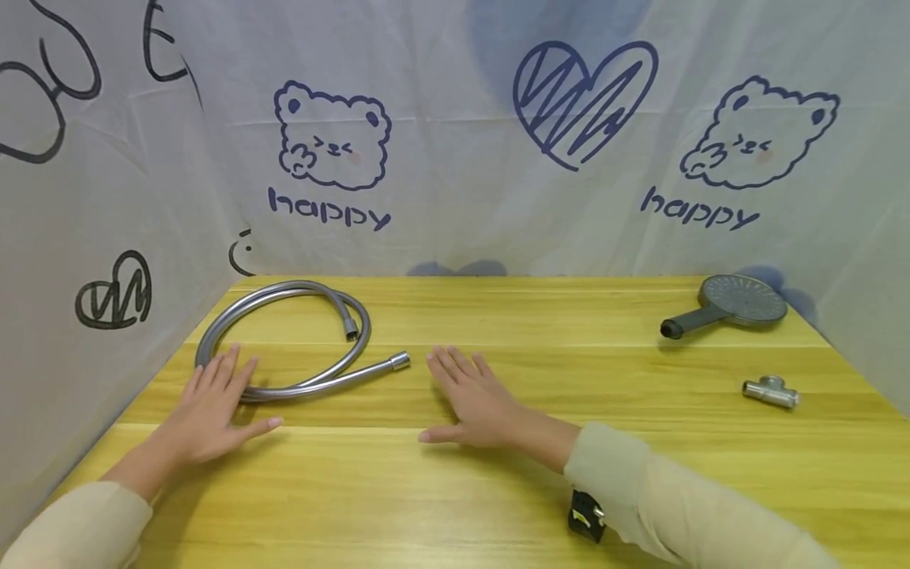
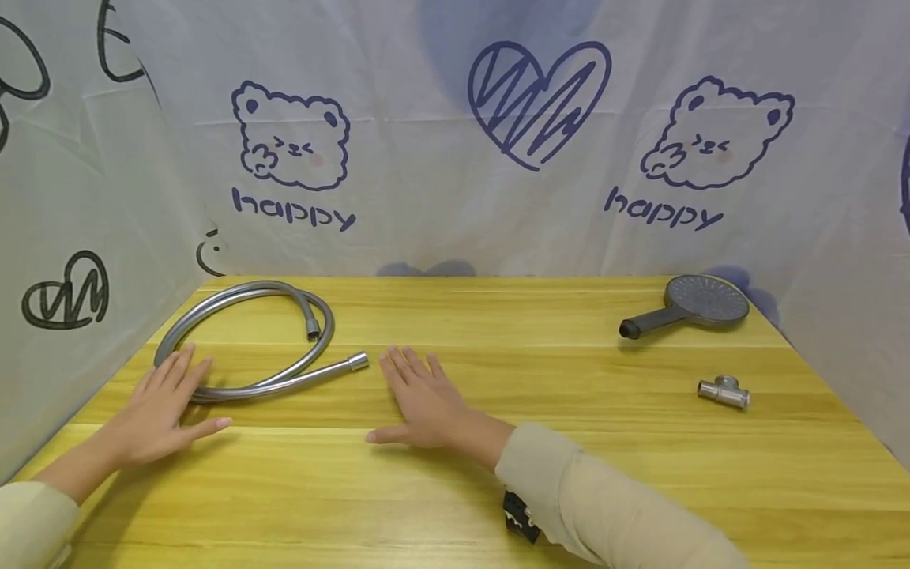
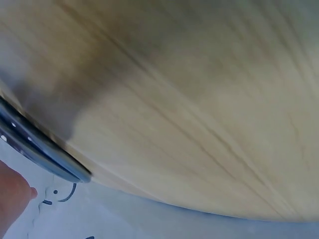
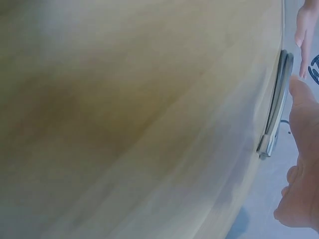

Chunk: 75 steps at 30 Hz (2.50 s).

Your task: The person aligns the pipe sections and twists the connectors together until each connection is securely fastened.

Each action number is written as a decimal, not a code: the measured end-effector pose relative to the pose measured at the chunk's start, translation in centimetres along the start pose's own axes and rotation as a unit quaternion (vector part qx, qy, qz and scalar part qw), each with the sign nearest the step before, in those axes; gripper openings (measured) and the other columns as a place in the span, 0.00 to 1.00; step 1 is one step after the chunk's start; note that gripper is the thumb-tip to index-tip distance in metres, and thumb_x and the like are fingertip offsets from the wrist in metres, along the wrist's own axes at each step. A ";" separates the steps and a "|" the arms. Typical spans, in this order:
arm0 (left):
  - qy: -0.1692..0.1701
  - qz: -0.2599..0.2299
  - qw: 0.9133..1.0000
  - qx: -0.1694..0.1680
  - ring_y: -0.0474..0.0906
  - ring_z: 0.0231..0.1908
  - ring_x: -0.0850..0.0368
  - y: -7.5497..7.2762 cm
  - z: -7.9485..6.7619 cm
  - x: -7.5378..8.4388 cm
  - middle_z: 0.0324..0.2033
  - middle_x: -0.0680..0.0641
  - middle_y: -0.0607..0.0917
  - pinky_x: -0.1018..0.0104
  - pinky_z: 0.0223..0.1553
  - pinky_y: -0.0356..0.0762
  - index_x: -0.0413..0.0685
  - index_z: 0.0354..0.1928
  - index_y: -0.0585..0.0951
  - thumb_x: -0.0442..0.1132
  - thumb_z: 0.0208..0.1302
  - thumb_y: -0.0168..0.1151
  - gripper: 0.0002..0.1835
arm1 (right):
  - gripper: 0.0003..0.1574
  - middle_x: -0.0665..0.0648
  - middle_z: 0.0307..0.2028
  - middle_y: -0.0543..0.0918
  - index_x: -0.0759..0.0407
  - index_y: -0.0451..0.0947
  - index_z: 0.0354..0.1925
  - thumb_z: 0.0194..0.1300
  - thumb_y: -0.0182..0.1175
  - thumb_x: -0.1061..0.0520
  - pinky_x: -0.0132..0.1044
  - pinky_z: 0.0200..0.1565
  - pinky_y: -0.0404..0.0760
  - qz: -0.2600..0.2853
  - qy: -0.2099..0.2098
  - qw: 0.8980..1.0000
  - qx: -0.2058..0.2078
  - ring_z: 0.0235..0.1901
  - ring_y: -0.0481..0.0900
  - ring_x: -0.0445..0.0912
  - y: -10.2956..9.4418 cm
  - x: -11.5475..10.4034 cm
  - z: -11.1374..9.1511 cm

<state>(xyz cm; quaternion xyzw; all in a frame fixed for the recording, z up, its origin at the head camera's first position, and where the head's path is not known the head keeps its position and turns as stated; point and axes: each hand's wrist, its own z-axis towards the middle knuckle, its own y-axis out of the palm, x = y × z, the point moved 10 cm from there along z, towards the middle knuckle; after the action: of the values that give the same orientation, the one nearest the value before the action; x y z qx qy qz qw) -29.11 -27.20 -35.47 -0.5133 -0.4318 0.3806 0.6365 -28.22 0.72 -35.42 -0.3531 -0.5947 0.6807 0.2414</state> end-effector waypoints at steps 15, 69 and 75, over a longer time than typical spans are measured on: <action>-0.017 0.002 1.000 -0.011 0.40 0.66 0.24 0.0 0.6 -1.4 0.69 0.26 0.38 0.29 0.62 0.36 0.30 0.69 0.49 0.65 0.56 0.55 0.53 | 0.63 0.61 0.73 0.40 0.59 0.36 0.73 0.58 0.49 0.26 0.53 0.71 0.43 -0.017 -0.019 1.000 -0.006 0.73 0.40 0.55 1.0 -1.7 2.1; -0.080 -0.003 0.996 -0.047 0.41 0.65 0.23 0.3 2.3 -5.1 0.66 0.21 0.44 0.30 0.62 0.38 0.23 0.67 0.47 0.63 0.69 0.34 0.47 | 0.55 0.56 0.74 0.44 0.56 0.40 0.73 0.62 0.45 0.27 0.50 0.72 0.42 -0.038 -0.028 0.997 -0.066 0.73 0.42 0.50 2.4 -5.5 10.8; -0.080 -0.002 0.996 -0.044 0.43 0.65 0.23 0.1 2.4 -5.2 0.66 0.21 0.46 0.30 0.62 0.38 0.23 0.67 0.49 0.63 0.69 0.34 0.46 | 0.56 0.55 0.73 0.46 0.56 0.42 0.73 0.62 0.45 0.26 0.50 0.72 0.44 -0.041 -0.013 0.996 -0.075 0.73 0.44 0.50 2.8 -4.8 11.5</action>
<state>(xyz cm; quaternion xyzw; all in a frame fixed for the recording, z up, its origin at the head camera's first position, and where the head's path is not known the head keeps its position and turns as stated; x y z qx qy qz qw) -33.16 -31.23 -36.18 -0.5081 -0.4989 0.4001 0.5770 -33.73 -10.73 -36.74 -0.3367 -0.6607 0.6287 0.2341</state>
